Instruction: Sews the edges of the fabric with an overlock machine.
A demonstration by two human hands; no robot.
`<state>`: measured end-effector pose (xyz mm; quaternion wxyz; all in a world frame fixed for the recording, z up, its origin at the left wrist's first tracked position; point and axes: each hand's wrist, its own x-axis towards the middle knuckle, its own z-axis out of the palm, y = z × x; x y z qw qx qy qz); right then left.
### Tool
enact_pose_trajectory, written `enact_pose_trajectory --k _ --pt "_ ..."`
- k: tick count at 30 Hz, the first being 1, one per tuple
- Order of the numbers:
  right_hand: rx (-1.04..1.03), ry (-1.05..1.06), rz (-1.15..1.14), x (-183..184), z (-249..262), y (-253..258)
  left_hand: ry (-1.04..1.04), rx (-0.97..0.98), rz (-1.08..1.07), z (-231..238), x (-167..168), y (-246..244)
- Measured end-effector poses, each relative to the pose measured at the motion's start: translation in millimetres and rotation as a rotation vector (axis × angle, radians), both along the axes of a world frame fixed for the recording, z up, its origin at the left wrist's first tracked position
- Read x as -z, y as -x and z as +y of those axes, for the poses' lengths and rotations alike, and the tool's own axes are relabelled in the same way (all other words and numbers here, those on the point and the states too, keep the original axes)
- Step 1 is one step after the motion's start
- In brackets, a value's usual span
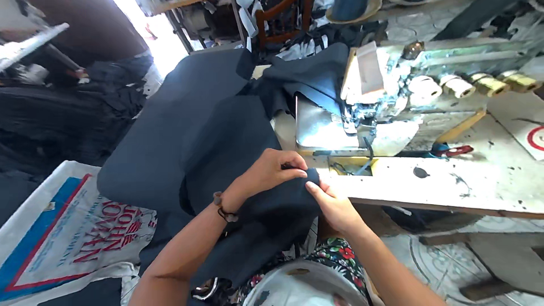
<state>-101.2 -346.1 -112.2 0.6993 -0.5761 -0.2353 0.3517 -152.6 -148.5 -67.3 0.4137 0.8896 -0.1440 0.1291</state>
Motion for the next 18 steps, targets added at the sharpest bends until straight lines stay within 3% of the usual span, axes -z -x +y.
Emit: enact_pose_trajectory --k 7,15,18 --pt "-0.009 0.001 0.016 3.2 -4.5 -0.1 -0.030 0.006 0.005 -4.7 -0.3 1.6" --pt "-0.299 -0.127 0.338 8.1 -7.3 -15.8 -0.071 0.018 -0.026 -8.4 1.8 3.9" --pt "-0.209 -0.027 0.284 8.4 -2.1 -9.9 -0.093 0.062 -0.117 -12.9 12.9 -0.6"
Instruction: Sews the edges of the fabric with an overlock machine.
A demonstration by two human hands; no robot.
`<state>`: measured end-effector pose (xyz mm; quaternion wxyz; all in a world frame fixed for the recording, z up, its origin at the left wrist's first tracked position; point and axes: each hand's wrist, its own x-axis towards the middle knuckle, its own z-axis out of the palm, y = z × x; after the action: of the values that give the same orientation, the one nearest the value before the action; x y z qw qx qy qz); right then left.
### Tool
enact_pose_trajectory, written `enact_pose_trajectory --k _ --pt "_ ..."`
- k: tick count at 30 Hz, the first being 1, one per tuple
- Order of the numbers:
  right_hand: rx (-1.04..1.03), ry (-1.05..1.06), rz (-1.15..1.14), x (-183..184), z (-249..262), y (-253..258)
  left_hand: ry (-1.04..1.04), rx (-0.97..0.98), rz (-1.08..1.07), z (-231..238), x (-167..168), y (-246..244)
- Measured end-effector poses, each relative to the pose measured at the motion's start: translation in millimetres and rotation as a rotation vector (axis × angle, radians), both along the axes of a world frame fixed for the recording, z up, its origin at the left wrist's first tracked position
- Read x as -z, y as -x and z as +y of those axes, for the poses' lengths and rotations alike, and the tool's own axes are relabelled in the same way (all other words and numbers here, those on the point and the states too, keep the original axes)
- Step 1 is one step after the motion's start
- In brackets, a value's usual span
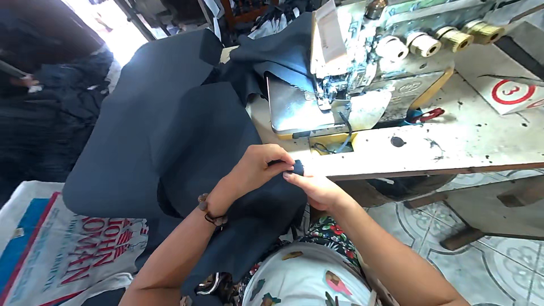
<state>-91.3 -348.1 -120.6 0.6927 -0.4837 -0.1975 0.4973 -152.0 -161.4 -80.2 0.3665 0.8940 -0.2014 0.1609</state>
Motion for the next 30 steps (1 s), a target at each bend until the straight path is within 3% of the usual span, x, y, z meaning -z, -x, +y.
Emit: enact_pose_trajectory --k 2,6,10,15,19,22,25,28,30 --pt "0.097 0.043 -0.136 0.4 -1.2 6.5 -0.027 0.015 -0.036 -4.0 5.6 -4.2" --pt "0.239 -0.002 -0.526 1.0 -25.4 16.7 -0.196 0.183 0.118 -6.2 6.3 -17.3" --pt "0.391 -0.080 -0.326 -8.3 -61.1 25.6 -0.357 0.309 0.128 3.3 8.7 -33.1" --pt "0.739 -0.045 -0.138 -31.6 -101.1 26.3 -0.550 0.059 0.153 43.9 -6.1 1.9" --pt "0.857 -0.003 -0.105 -23.8 -119.1 8.2 -0.438 -0.115 0.289 97.7 -1.2 32.4" --pt "0.765 0.079 -0.204 -15.3 -124.4 11.4 -0.361 -0.303 0.377 120.0 -27.2 67.3" --pt "0.391 -0.031 -0.556 3.2 -120.4 21.8 -0.437 -0.548 0.263 138.1 -89.9 79.0" --pt "0.027 -0.273 -0.802 -1.9 -94.8 50.4 -0.554 -0.722 -0.008 153.3 -132.0 48.2" --pt "-0.113 -0.379 -0.846 -15.1 -81.9 71.5 -0.600 -0.770 -0.040 101.6 -145.0 0.9"
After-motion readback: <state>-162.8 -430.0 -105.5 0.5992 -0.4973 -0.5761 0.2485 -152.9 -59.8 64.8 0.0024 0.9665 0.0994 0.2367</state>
